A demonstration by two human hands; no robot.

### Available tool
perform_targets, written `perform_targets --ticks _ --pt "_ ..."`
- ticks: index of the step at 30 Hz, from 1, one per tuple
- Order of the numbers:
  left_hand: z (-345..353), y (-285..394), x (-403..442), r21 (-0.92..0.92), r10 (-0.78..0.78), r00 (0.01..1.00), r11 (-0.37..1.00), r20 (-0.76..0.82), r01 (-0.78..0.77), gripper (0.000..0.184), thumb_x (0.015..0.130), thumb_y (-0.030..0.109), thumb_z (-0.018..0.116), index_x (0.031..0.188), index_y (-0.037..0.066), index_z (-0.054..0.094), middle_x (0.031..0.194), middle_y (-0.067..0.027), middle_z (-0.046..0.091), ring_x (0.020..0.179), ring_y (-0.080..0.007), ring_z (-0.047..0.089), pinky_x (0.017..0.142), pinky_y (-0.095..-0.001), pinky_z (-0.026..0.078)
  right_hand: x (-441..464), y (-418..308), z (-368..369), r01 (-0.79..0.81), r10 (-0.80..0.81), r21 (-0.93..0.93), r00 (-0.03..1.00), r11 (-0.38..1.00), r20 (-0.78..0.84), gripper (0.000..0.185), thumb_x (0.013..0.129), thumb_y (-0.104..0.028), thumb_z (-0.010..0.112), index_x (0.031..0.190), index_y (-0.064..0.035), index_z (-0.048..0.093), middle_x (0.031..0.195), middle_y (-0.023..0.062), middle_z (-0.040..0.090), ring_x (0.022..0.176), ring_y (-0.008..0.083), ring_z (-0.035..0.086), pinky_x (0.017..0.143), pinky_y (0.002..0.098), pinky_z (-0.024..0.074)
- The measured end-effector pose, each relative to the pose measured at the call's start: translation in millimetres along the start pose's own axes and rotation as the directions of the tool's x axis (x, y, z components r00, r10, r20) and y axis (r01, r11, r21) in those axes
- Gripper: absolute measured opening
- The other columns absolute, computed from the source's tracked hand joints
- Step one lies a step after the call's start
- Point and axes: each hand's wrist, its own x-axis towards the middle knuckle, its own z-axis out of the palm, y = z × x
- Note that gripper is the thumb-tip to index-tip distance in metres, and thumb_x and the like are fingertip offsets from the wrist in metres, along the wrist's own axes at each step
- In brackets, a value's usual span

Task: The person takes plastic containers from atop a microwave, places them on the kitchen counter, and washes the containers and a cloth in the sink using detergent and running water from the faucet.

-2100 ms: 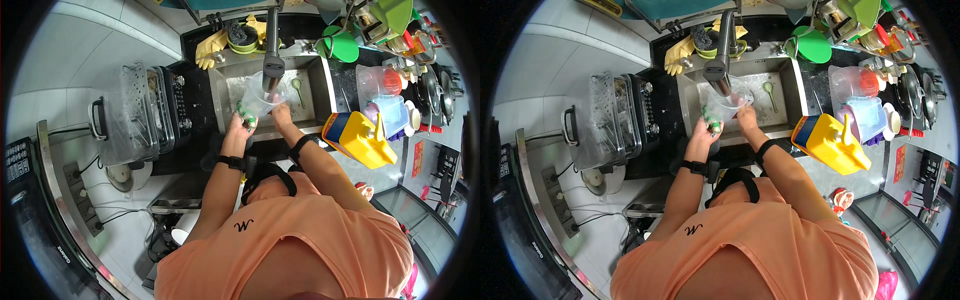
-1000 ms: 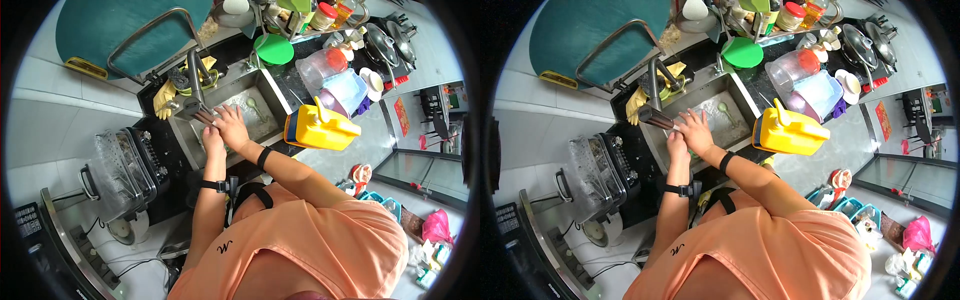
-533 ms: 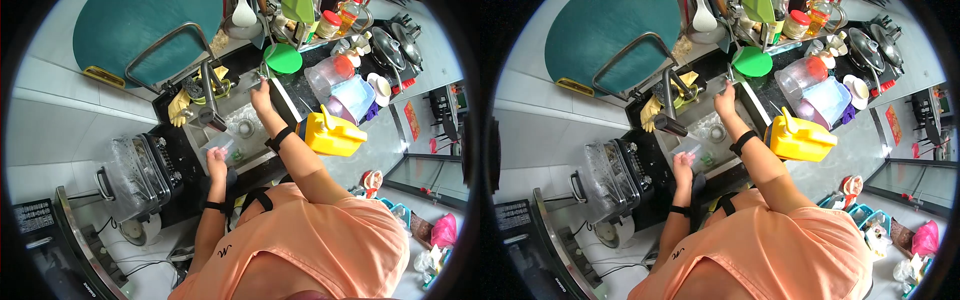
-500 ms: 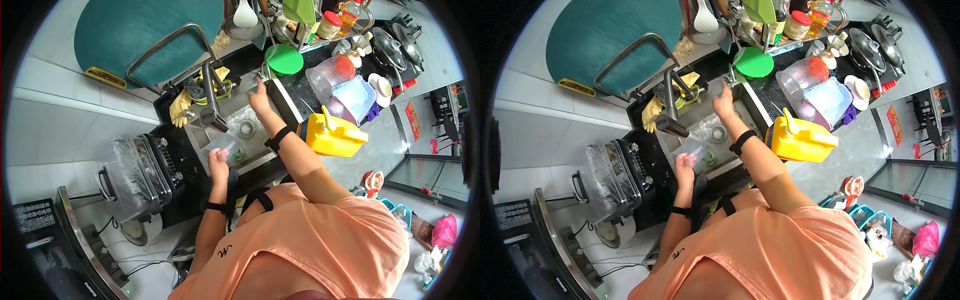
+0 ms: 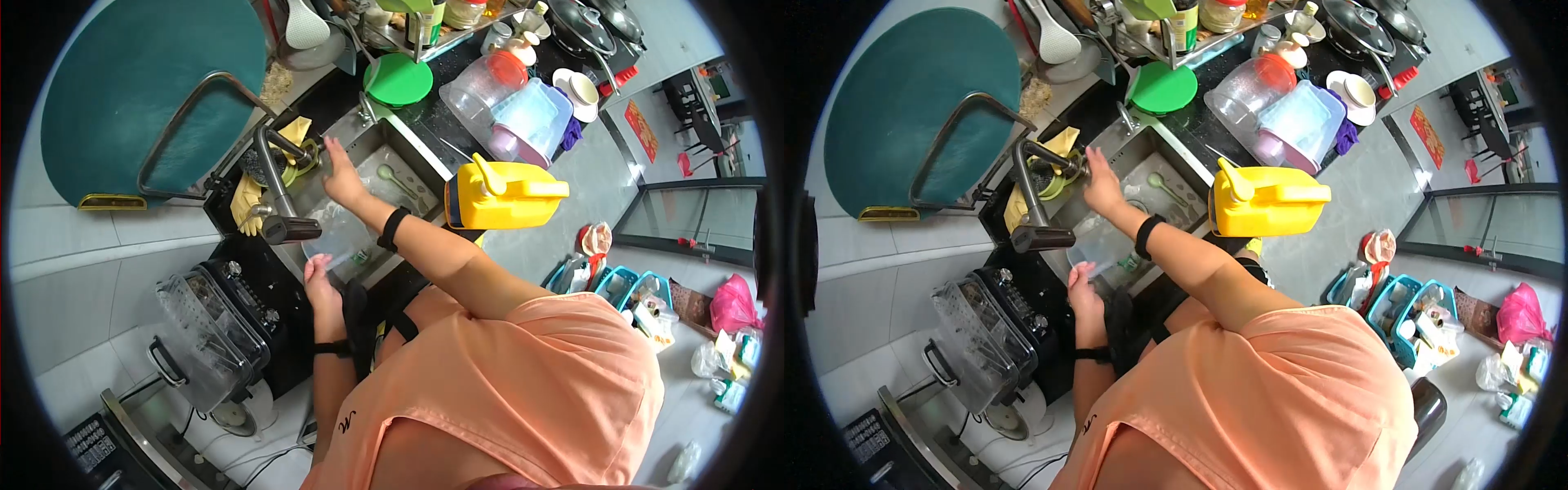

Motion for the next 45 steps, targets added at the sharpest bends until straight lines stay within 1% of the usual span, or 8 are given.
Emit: perform_targets --ticks 1,4,11,23,29,34,39,45 --pt "9.5 17.7 -5.3 -0.196 -0.272 0.957 0.948 -0.099 0.249 0.007 0.093 0.012 0.055 0.097 0.010 0.061 0.107 -0.0044 0.064 0.111 -0.0207 0.056 0.101 -0.0459 0.037 -13.2 -5.3 -2.7 -0.048 0.049 -0.007 0.998 0.999 0.031 0.077 0.074 -0.001 0.061 0.146 -0.0106 0.036 0.152 0.0219 0.031 0.136 0.0387 0.037 0.110 0.0569 0.0286" --pt "20.7 24.9 -6.7 -0.431 -0.360 0.931 0.832 0.061 0.350 0.006 0.091 0.012 0.057 0.096 0.012 0.060 0.112 -0.0027 0.063 0.118 -0.0231 0.052 0.102 -0.0593 0.035 -51.4 -29.3 -29.2 -0.024 0.111 -0.254 0.937 0.967 0.333 0.061 0.083 -0.009 0.060 0.142 -0.0109 0.043 0.152 0.0192 0.033 0.137 0.0392 0.036 0.113 0.0497 0.0295" --pt "13.0 -5.6 -2.1 -0.619 -0.312 0.923 0.687 0.224 0.382 0.016 0.094 0.010 0.046 0.105 0.005 0.056 0.131 -0.0131 0.054 0.129 -0.0261 0.046 0.108 -0.0695 0.030 -107.0 -36.1 -80.1 0.244 -0.170 -0.245 0.943 0.938 0.286 0.040 0.096 -0.025 0.052 0.134 -0.0104 0.051 0.143 0.0171 0.046 0.129 0.0375 0.044 0.106 0.0567 0.0326" --pt "2.5 6.8 -21.5 -0.322 -0.135 0.967 0.925 0.218 0.202 0.008 0.095 0.015 0.054 0.100 0.008 0.055 0.109 -0.0107 0.059 0.112 -0.0307 0.056 0.102 -0.0511 0.039 -164.0 -73.8 -244.3 0.301 -0.229 -0.052 0.816 0.952 0.531 0.023 0.087 -0.005 0.061 0.110 -0.0035 0.064 0.119 0.0141 0.062 0.112 0.0331 0.058 0.095 0.0404 0.0478" --pt "23.4 8.4 -42.9 0.053 -0.132 0.966 0.991 0.222 0.123 0.014 0.101 0.018 0.050 0.103 0.005 0.057 0.099 -0.0053 0.060 0.100 -0.0174 0.058 0.089 -0.0308 0.042 -161.9 -137.8 -348.3 0.466 -0.419 -0.404 0.885 0.787 0.203 0.035 0.071 0.012 0.068 0.102 -0.0046 0.062 0.106 0.0132 0.064 0.097 0.0297 0.063 0.079 0.0383 0.0514" --pt "46.4 -1.1 -42.0 0.192 -0.079 0.954 0.981 0.290 0.022 0.016 0.100 0.018 0.051 0.102 0.005 0.059 0.098 -0.0058 0.062 0.094 -0.0143 0.059 0.082 -0.0263 0.041 -132.3 -135.1 -375.4 0.300 -0.282 -0.816 0.943 0.494 0.176 0.056 0.075 -0.012 0.073 0.127 -0.0073 0.054 0.119 0.0113 0.061 0.122 0.0311 0.050 0.108 0.0470 0.0303" --pt "83.4 15.2 -50.5 0.281 0.033 0.909 0.946 0.415 -0.162 0.019 0.099 0.020 0.052 0.101 0.003 0.060 0.095 -0.0038 0.062 0.091 -0.0138 0.061 0.084 -0.0260 0.041 -132.1 -128.0 -387.1 0.366 -0.259 -0.732 0.930 0.574 0.262 0.034 0.077 -0.014 0.071 0.111 -0.0087 0.064 0.099 0.0071 0.061 0.096 0.0288 0.057 0.090 0.0411 0.0425" --pt "112.5 24.8 -52.0 0.339 0.077 0.857 0.898 0.509 -0.282 0.018 0.101 0.016 0.049 0.102 0.000 0.059 0.092 -0.0065 0.065 0.092 -0.0147 0.060 0.086 -0.0288 0.043 -157.1 -134.0 -409.4 0.280 -0.167 -0.728 0.960 0.626 0.225 0.035 0.078 -0.012 0.071 0.111 -0.0078 0.063 0.098 0.0097 0.062 0.096 0.0311 0.058 0.085 0.0393 0.0453"
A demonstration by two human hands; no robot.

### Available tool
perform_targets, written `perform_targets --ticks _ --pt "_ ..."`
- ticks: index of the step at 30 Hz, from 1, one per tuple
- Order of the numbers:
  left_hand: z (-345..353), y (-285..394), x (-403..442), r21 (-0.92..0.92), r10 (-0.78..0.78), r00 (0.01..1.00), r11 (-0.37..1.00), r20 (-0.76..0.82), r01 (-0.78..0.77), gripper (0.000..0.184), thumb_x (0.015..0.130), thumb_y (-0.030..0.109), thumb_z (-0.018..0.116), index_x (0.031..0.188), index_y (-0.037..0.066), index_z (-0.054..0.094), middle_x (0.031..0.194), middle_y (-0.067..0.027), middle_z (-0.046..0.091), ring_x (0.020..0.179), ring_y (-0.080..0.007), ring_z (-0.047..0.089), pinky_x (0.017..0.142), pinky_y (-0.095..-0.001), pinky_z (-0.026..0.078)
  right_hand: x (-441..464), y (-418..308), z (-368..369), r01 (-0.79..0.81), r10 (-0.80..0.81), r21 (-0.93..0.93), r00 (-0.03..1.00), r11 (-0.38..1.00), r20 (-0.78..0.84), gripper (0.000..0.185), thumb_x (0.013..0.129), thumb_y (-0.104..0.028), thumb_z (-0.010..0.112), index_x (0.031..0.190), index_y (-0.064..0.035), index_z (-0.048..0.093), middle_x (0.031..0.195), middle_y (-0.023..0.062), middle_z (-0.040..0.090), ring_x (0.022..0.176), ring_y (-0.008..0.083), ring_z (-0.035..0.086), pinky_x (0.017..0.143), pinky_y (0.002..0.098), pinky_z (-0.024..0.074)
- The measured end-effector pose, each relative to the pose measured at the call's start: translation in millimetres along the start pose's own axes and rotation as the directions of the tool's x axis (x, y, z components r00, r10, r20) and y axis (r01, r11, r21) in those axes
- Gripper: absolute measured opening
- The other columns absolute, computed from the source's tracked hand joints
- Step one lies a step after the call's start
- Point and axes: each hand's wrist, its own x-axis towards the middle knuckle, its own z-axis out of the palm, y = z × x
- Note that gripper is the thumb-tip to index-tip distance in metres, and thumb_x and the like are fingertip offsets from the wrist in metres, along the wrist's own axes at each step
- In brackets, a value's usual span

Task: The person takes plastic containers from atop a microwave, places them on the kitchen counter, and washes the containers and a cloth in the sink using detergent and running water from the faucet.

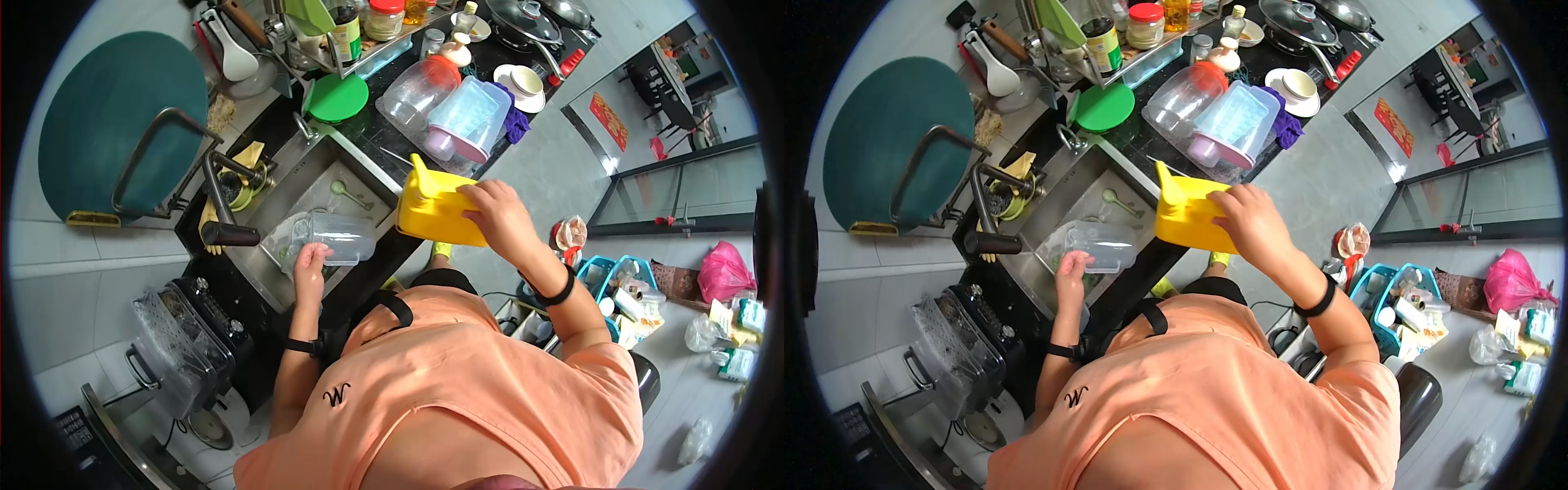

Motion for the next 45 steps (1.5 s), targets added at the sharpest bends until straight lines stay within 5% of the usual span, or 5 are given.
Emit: perform_targets --ticks 9,18,24,31,45 --pt "64.3 38.9 22.8 0.481 0.345 0.885 0.746 0.311 -0.460 0.009 0.092 0.010 0.056 0.094 0.004 0.063 0.093 -0.0115 0.066 0.090 -0.0326 0.060 0.096 -0.0452 0.042 -93.2 37.8 -63.9 -0.476 0.472 0.075 0.879 0.876 0.066 0.034 0.074 -0.003 0.072 0.107 -0.0037 0.063 0.096 0.0152 0.060 0.091 0.0360 0.058 0.080 0.0414 0.0477" --pt "112.8 41.8 27.4 0.579 0.305 0.856 0.637 0.418 -0.510 0.008 0.090 0.009 0.056 0.092 0.004 0.062 0.095 -0.0113 0.064 0.102 -0.0320 0.059 0.105 -0.0504 0.036 -211.4 244.7 96.2 -0.697 0.694 0.030 0.717 0.717 0.064 0.036 0.074 -0.013 0.075 0.106 -0.0030 0.061 0.101 0.0192 0.064 0.097 0.0386 0.060 0.086 0.0455 0.0483" --pt "178.1 67.6 13.5 0.705 0.228 0.864 0.504 0.449 -0.499 0.010 0.088 0.007 0.057 0.096 0.002 0.063 0.108 -0.0114 0.061 0.113 -0.0326 0.056 0.108 -0.0518 0.033 -252.2 386.5 213.7 -0.919 0.915 -0.297 0.135 0.259 0.380 0.031 0.086 -0.017 0.058 0.115 -0.0042 0.060 0.118 0.0206 0.064 0.115 0.0361 0.059 0.095 0.0462 0.0471" --pt "260.7 69.9 -4.0 0.924 0.036 0.956 0.249 0.292 -0.291 0.008 0.085 0.004 0.062 0.091 0.002 0.066 0.124 -0.0131 0.058 0.124 -0.0375 0.048 0.110 -0.0522 0.030 -313.3 531.6 345.2 -0.940 0.873 -0.333 -0.098 0.078 0.478 0.034 0.093 -0.020 0.049 0.126 -0.0121 0.055 0.126 0.0124 0.063 0.120 0.0332 0.057 0.101 0.0488 0.0407" --pt "322.4 49.4 -15.7 0.986 -0.034 0.998 -0.160 0.051 -0.055 0.044 0.085 0.005 0.064 0.127 0.003 0.049 0.144 -0.0196 0.041 0.132 -0.0421 0.038 0.108 -0.0509 0.030 -356.9 651.4 466.3 -0.812 0.891 -0.523 -0.009 0.259 0.455 0.032 0.097 -0.026 0.043 0.123 -0.0198 0.059 0.127 0.0048 0.062 0.118 0.0261 0.059 0.093 0.0442 0.0470"
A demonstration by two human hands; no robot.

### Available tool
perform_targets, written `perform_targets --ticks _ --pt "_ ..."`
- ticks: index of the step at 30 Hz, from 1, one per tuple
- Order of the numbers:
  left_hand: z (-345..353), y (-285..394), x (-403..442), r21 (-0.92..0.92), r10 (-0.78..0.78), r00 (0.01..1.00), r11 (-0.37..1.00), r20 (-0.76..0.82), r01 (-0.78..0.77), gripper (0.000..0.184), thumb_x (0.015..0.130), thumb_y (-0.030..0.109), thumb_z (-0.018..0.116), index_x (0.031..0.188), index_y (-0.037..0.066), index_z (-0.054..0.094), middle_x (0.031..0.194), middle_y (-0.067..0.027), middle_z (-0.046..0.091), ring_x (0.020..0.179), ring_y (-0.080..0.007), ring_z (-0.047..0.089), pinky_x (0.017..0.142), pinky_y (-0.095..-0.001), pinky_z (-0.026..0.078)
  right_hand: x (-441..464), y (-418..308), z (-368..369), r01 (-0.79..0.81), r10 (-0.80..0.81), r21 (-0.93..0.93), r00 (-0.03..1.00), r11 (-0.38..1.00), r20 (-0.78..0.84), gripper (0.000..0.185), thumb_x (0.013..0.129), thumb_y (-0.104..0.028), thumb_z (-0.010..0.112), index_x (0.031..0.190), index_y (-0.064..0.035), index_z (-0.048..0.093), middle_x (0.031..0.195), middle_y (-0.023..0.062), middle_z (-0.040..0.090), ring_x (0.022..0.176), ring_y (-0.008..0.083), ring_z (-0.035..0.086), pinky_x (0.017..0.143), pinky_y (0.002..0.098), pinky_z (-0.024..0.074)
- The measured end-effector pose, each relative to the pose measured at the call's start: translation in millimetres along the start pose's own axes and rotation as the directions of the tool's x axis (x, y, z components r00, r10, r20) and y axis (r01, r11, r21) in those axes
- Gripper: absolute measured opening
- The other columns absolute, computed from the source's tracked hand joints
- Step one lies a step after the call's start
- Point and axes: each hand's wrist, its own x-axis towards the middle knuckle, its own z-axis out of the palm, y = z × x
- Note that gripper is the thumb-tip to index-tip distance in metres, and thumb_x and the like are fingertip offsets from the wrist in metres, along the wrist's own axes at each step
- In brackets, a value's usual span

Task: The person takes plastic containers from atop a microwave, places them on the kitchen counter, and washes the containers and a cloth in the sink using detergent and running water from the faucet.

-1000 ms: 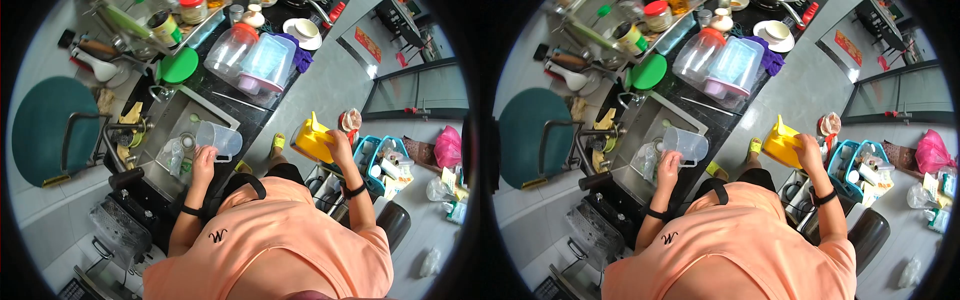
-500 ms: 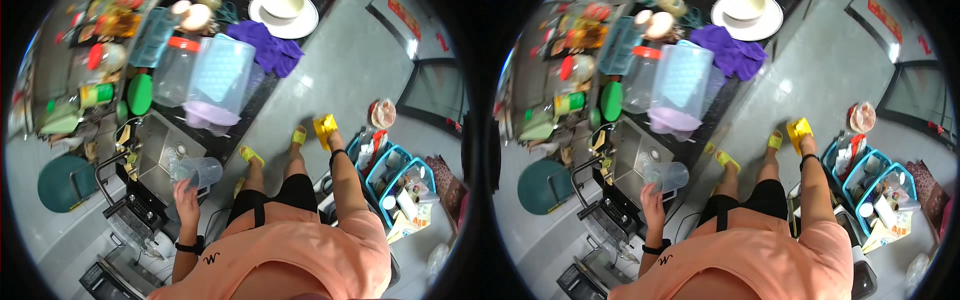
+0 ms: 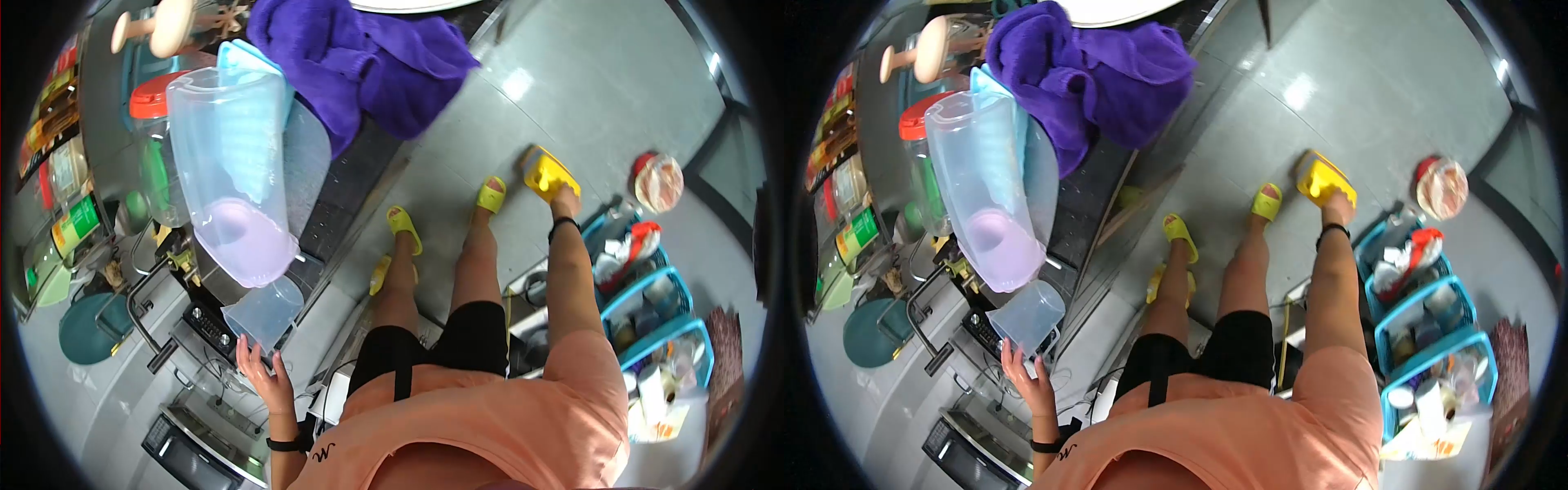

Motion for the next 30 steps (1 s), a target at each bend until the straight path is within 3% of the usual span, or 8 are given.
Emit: perform_targets --ticks 7,9,10,12,16,20,23,30 --pt "0.4 -2.1 -8.3 -0.047 -0.105 0.994 0.993 0.002 0.105 0.067 0.078 0.008 0.073 0.137 0.004 0.043 0.146 -0.0246 0.036 0.132 -0.0425 0.037 0.110 -0.0500 0.030 51.2 20.6 77.7 0.118 -0.130 0.229 0.991 0.966 0.042 0.036 0.088 -0.019 0.057 0.121 -0.0036 0.059 0.120 0.0208 0.063 0.115 0.0352 0.059 0.096 0.0444 0.0482" --pt "-1.4 1.2 -3.7 -0.076 -0.136 0.991 0.988 0.019 0.137 0.069 0.077 0.008 0.074 0.138 0.003 0.042 0.146 -0.0248 0.035 0.133 -0.0425 0.036 0.110 -0.0496 0.030 43.4 22.2 63.8 0.130 -0.156 0.144 0.970 0.981 0.186 0.050 0.080 -0.021 0.071 0.123 -0.0007 0.057 0.120 0.0232 0.062 0.116 0.0363 0.059 0.098 0.0426 0.0478" --pt "-3.3 3.3 -4.8 -0.115 -0.155 0.987 0.981 0.040 0.159 0.071 0.076 0.008 0.075 0.139 0.002 0.041 0.146 -0.0250 0.035 0.133 -0.0424 0.036 0.110 -0.0492 0.030 73.1 41.3 108.4 0.278 -0.276 -0.035 0.959 0.960 0.066 0.061 0.076 -0.023 0.076 0.127 -0.0001 0.053 0.124 0.0220 0.061 0.117 0.0365 0.057 0.098 0.0410 0.0475" --pt "-2.9 -5.3 -8.4 -0.145 -0.080 0.997 0.986 -0.008 0.078 0.074 0.075 0.009 0.076 0.140 0.000 0.040 0.146 -0.0260 0.034 0.133 -0.0420 0.035 0.111 -0.0482 0.030 48.4 52.5 78.2 0.255 -0.295 0.334 0.952 0.907 0.074 0.070 0.074 -0.024 0.078 0.132 0.0000 0.048 0.127 0.0218 0.059 0.119 0.0364 0.056 0.101 0.0405 0.0458" --pt "-7.2 -23.9 -26.7 -0.252 -0.099 0.991 0.965 -0.087 0.074 0.070 0.079 0.006 0.072 0.141 0.000 0.039 0.147 -0.0263 0.032 0.134 -0.0419 0.034 0.111 -0.0474 0.029 0.8 51.6 30.4 0.269 -0.277 0.238 0.961 0.933 0.000 0.052 0.080 -0.015 0.067 0.129 -0.0062 0.052 0.122 0.0218 0.062 0.119 0.0370 0.055 0.100 0.0420 0.0458" --pt "-8.2 -59.2 -56.7 -0.325 -0.227 0.956 0.932 -0.185 0.158 0.059 0.084 0.002 0.064 0.138 -0.002 0.042 0.145 -0.0258 0.034 0.131 -0.0418 0.036 0.110 -0.0471 0.031 -75.7 56.1 -31.0 0.720 -0.721 0.045 0.688 0.692 0.086 0.047 0.082 -0.004 0.054 0.129 -0.0083 0.053 0.119 0.0224 0.062 0.116 0.0397 0.056 0.098 0.0443 0.0458" --pt "3.9 -105.7 -99.0 -0.397 -0.388 0.906 0.868 -0.167 0.299 0.055 0.085 0.002 0.063 0.136 -0.001 0.044 0.145 -0.0240 0.034 0.132 -0.0409 0.036 0.110 -0.0460 0.030 -178.5 93.6 -81.8 0.789 -0.763 -0.273 0.609 0.551 0.219 0.033 0.092 -0.010 0.040 0.121 -0.0078 0.058 0.108 0.0198 0.062 0.102 0.0379 0.061 0.087 0.0484 0.0502" --pt "99.1 -247.1 -194.4 -0.392 -0.715 0.693 0.667 -0.094 0.634 0.048 0.082 0.005 0.065 0.127 -0.003 0.049 0.138 -0.0221 0.040 0.125 -0.0418 0.041 0.104 -0.0472 0.038 -364.4 91.4 -199.9 0.862 -0.818 -0.304 0.491 0.406 0.300 0.027 0.085 -0.010 0.055 0.110 -0.0143 0.066 0.104 0.0183 0.066 0.096 0.0374 0.064 0.080 0.0460 0.0529"
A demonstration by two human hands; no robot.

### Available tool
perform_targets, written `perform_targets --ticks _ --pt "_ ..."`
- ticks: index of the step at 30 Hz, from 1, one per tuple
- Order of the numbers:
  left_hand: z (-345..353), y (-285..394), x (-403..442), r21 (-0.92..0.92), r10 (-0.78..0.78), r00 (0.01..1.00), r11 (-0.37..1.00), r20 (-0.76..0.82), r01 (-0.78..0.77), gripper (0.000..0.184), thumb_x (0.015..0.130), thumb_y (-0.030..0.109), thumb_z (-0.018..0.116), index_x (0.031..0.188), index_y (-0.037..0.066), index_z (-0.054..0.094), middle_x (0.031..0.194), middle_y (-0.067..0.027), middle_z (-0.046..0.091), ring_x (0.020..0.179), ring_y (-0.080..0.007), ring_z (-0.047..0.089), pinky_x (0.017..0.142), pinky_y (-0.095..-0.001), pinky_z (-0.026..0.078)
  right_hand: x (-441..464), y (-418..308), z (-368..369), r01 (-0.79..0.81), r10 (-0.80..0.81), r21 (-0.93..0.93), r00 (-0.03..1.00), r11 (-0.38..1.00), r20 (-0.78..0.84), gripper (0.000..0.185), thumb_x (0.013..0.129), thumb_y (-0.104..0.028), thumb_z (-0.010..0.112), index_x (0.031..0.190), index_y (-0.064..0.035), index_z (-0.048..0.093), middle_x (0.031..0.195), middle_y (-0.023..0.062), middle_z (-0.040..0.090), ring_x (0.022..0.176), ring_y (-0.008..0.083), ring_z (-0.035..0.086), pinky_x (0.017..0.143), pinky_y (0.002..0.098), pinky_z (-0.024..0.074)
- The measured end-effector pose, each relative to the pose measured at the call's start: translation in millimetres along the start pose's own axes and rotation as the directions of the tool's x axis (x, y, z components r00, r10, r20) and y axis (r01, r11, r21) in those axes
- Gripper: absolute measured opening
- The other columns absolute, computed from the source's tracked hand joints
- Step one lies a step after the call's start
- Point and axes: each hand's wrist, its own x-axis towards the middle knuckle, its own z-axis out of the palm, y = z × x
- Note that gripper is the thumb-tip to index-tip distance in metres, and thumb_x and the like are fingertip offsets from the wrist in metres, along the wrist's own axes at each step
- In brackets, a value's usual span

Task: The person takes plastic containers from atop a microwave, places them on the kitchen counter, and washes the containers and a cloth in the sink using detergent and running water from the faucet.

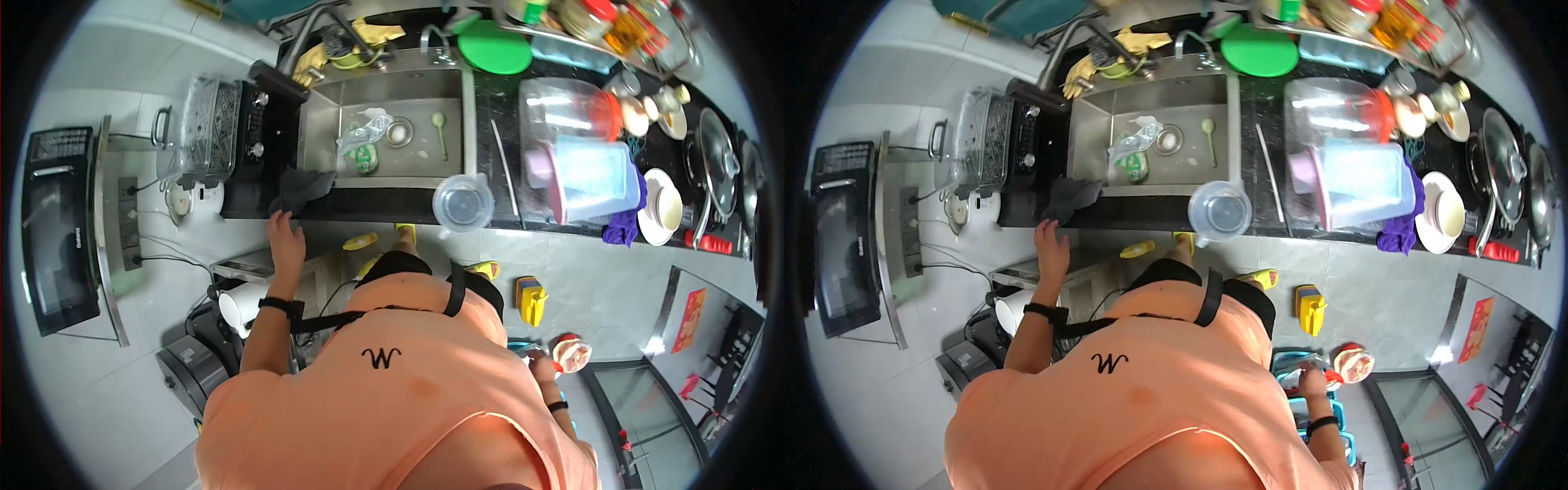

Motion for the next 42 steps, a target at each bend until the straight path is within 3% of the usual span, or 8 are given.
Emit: perform_targets --ticks 6,8,13,15,20,25,29,42 --pt "65.1 -82.5 89.7 -0.021 -0.202 0.979 0.979 -0.010 0.202 0.054 0.078 0.021 0.076 0.122 0.000 0.054 0.131 -0.0225 0.050 0.117 -0.0412 0.050 0.099 -0.0470 0.042 1.0 -335.0 -241.6 0.041 -0.156 0.688 0.982 0.725 0.106 0.018 0.097 -0.005 0.052 0.113 -0.0001 0.059 0.093 0.0059 0.063 0.080 0.0125 0.062 0.069 0.0260 0.0524" --pt "67.0 -91.5 121.8 0.138 -0.288 0.869 0.957 0.403 0.253 0.058 0.073 0.028 0.080 0.118 0.001 0.056 0.120 -0.0215 0.060 0.112 -0.0405 0.055 0.095 -0.0474 0.045 8.3 -430.9 -281.7 0.136 -0.301 0.771 0.950 0.622 0.076 0.019 0.099 -0.004 0.051 0.116 0.0010 0.057 0.097 0.0067 0.062 0.082 0.0130 0.062 0.073 0.0260 0.0522" --pt "70.5 -88.6 174.1 -0.384 0.006 0.940 0.914 0.340 0.133 0.059 0.069 0.028 0.084 0.113 0.000 0.056 0.104 -0.0208 0.063 0.104 -0.0330 0.061 0.090 -0.0421 0.048 95.8 -603.1 -322.9 0.313 -0.374 0.837 0.917 0.449 -0.142 0.022 0.099 -0.014 0.054 0.115 0.0005 0.057 0.103 0.0049 0.062 0.090 0.0141 0.062 0.080 0.0306 0.0521" --pt "63.5 -67.4 202.9 -0.790 0.088 0.855 0.441 0.510 0.426 0.057 0.073 0.019 0.082 0.119 0.000 0.055 0.101 -0.0155 0.063 0.097 -0.0243 0.062 0.086 -0.0364 0.049 182.5 -642.9 -324.9 0.419 -0.284 0.776 0.905 0.471 -0.316 0.018 0.098 -0.012 0.053 0.113 -0.0026 0.059 0.100 0.0029 0.062 0.079 0.0128 0.062 0.078 0.0269 0.0516" --pt "43.2 -4.9 259.1 -0.768 0.329 0.698 0.180 0.635 0.614 0.053 0.079 0.012 0.078 0.124 0.002 0.052 0.114 -0.0082 0.061 0.097 -0.0179 0.062 0.086 -0.0321 0.049 417.0 -659.7 -337.2 0.435 -0.069 0.194 0.519 0.879 -0.852 0.065 0.087 -0.038 0.069 0.127 0.0090 0.049 0.120 0.0312 0.059 0.114 0.0412 0.058 0.096 0.0434 0.0470" --pt "64.1 25.2 285.4 -0.544 0.336 0.586 -0.220 0.737 0.810 0.032 0.095 0.041 0.060 0.107 0.011 0.062 0.100 -0.0007 0.064 0.085 -0.0151 0.063 0.075 -0.0323 0.052 478.5 -664.5 -329.4 0.289 -0.086 0.112 0.595 0.951 -0.799 0.050 0.097 -0.040 0.049 0.116 0.0050 0.060 0.108 0.0305 0.063 0.105 0.0441 0.060 0.091 0.0478 0.0487" --pt "73.6 42.3 282.8 -0.530 0.303 0.620 -0.332 0.724 0.780 0.023 0.099 0.037 0.055 0.093 0.015 0.058 0.084 0.0017 0.057 0.073 -0.0138 0.060 0.066 -0.0318 0.051 469.6 -665.7 -328.0 0.283 -0.116 0.043 0.519 0.958 -0.847 0.040 0.099 -0.030 0.042 0.092 0.0028 0.064 0.087 0.0292 0.065 0.085 0.0466 0.063 0.076 0.0522 0.0510" --pt "115.0 52.8 274.5 -0.333 0.364 0.496 -0.424 0.789 0.842 0.030 0.102 0.027 0.047 0.126 0.009 0.049 0.114 -0.0115 0.065 0.102 -0.0259 0.065 0.088 -0.0419 0.053 474.6 -654.5 -334.0 0.241 -0.019 0.187 0.659 0.952 -0.752 0.050 0.098 -0.039 0.044 0.095 0.0063 0.063 0.092 0.0305 0.065 0.096 0.0464 0.062 0.085 0.0506 0.0488"
